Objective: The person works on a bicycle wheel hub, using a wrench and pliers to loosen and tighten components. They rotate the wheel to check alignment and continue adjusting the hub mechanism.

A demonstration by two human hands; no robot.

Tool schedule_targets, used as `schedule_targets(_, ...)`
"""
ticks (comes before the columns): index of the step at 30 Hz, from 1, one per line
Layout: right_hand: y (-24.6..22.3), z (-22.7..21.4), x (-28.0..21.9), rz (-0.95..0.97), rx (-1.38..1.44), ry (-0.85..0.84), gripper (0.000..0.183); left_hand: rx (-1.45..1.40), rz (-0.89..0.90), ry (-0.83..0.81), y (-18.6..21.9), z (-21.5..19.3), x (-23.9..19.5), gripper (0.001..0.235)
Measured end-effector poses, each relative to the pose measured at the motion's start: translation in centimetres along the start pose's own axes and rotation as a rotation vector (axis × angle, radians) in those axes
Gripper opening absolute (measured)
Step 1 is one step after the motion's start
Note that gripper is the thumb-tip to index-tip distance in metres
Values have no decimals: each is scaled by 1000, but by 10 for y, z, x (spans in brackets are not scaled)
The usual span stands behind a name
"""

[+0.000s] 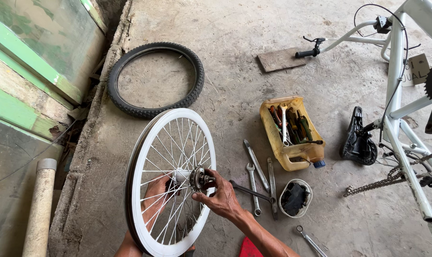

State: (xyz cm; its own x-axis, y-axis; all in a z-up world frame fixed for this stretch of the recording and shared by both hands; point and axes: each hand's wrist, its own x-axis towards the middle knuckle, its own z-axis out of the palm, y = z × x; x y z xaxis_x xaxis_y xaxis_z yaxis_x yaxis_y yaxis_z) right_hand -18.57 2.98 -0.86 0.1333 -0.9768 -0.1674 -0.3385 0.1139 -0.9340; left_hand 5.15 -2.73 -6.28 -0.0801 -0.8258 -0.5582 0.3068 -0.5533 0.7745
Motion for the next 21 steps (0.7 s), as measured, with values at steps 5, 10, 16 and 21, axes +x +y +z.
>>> schedule_targets(5, 0, 3, 1, 8, 6, 30, 106, 0, 2, -1, 0, 0, 1, 22)
schedule_targets(10, 2, 7, 6, 52, -17, 59, 103, 4, 3, 4, -1, -1, 1, 22)
schedule_targets(16, 1, 0, 4, -50, -29, 69, 100, -19, 22, -30, -4, -1, 3, 22)
schedule_targets(21, -2, -7, 1, -119, -88, 53, 109, -34, 8, -16, -6, -1, 6, 21)
